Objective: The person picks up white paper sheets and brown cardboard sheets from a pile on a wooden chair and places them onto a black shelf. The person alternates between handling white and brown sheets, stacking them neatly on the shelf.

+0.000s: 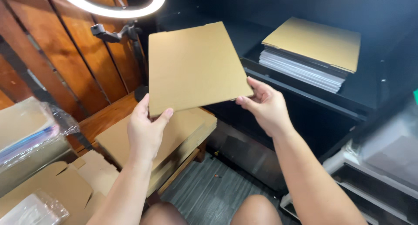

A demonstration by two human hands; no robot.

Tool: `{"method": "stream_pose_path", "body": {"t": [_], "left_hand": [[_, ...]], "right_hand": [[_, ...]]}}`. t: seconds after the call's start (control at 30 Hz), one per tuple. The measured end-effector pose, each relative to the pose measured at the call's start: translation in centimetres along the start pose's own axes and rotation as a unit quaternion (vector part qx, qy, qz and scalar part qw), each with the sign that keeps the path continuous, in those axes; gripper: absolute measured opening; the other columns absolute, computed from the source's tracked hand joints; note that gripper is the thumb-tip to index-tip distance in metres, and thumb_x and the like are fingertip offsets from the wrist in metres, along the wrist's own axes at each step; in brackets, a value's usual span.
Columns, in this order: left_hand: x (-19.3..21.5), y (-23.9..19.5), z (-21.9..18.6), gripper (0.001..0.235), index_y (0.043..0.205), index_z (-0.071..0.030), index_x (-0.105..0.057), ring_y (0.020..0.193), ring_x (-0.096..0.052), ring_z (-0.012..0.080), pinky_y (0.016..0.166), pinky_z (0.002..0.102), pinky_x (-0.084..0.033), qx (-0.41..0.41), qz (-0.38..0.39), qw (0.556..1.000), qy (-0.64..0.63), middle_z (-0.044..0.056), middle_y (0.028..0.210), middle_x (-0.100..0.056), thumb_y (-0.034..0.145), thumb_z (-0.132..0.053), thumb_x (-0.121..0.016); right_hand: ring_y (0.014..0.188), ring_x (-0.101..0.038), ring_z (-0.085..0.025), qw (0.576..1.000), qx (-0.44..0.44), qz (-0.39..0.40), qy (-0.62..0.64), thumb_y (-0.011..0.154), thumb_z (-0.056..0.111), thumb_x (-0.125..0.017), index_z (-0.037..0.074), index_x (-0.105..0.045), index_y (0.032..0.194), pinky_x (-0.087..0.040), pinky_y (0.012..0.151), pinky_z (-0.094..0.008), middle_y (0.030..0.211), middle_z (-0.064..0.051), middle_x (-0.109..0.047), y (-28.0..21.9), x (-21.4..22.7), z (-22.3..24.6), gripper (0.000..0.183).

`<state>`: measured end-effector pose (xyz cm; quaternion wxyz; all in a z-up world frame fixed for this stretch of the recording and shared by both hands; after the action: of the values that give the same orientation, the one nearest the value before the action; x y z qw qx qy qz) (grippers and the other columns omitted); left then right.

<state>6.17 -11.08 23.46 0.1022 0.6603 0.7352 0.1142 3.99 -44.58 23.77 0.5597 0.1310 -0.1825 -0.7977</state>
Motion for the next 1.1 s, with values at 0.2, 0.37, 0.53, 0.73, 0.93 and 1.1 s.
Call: {"method": "stream_pose_path", "body": {"t": [0.2,0.37,0.53,0.73,0.93,1.1], "left_hand": [[-7.5,4.3,-3.3,0.077,0.146,0.008,-0.048,0.103,-0.076,0.0318,0.074,0.035,-0.068,-0.077,0.066,0.994,-0.033,0.026,0.125,-0.069,0.084,-0.015,-0.087],[-15.9,7.6,-5.8,0.06,0.13,0.001,-0.065,0.096,-0.077,0.0229,0.067,0.029,-0.067,-0.141,0.137,0.98,-0.013,0.014,0.109,-0.076,0.08,-0.02,-0.09],[-23.1,9.1,-6.5,0.067,0.137,0.007,-0.058,0.113,-0.072,0.0322,0.087,0.037,-0.065,-0.105,0.168,0.973,-0.123,0.027,0.125,-0.07,0.081,-0.01,-0.089],[-30.6,11.7,-5.2,0.072,0.143,0.005,-0.055,0.124,-0.067,0.0352,0.099,0.038,-0.06,-0.066,0.218,0.958,-0.174,0.026,0.134,-0.065,0.081,-0.008,-0.091],[-36.1,14.8,-3.5,0.073,0.143,0.002,-0.057,0.129,-0.062,0.036,0.103,0.039,-0.057,-0.078,0.255,0.95,-0.165,0.024,0.137,-0.064,0.082,-0.013,-0.093],[-38.8,16.9,-2.1,0.066,0.14,-0.007,-0.064,0.124,-0.066,0.0288,0.099,0.037,-0.058,-0.08,0.259,0.957,-0.1,0.015,0.131,-0.069,0.082,-0.018,-0.095]], "right_hand": [[0.085,-0.076,-0.019,0.996,0.05,-0.065,-0.047,0.082,0.001,-0.086,-0.005,-0.051,0.147,-0.067,0.072,-0.028,0.108,-0.021,-0.074,0.8,6.8,6.2,0.073],[0.076,-0.072,-0.011,0.978,0.07,-0.141,-0.133,0.089,0.011,-0.086,-0.001,-0.054,0.145,-0.061,0.059,-0.02,0.094,-0.011,-0.073,1.5,14.4,7.6,0.066],[0.07,-0.061,-0.002,0.946,0.095,-0.247,-0.19,0.084,0.019,-0.096,0.002,-0.065,0.137,-0.054,0.058,-0.015,0.083,0.0,-0.067,2.0,21.5,6.9,0.064],[0.095,-0.064,-0.016,0.887,0.15,-0.358,-0.25,0.073,0.019,-0.104,0.008,-0.073,0.129,-0.059,0.075,-0.025,0.102,-0.012,-0.073,1.1,24.7,8.4,0.065],[0.112,-0.067,-0.022,0.869,0.093,-0.403,-0.273,0.07,0.03,-0.103,0.014,-0.075,0.127,-0.053,0.099,-0.032,0.112,-0.006,-0.075,1.5,26.6,7.0,0.066],[0.11,-0.066,-0.021,0.863,0.099,-0.417,-0.268,0.068,0.029,-0.104,0.014,-0.077,0.125,-0.05,0.1,-0.03,0.11,-0.004,-0.074,2.5,27.2,6.4,0.065]]}}
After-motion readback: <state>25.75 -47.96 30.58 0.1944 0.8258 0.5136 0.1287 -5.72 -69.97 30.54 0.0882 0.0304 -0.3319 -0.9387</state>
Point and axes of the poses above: each hand's wrist, its own y-axis towards the middle knuckle, its own x-axis out of the back of the hand, z = x × y, the point moved 10 cm from there along y, towards the middle knuckle
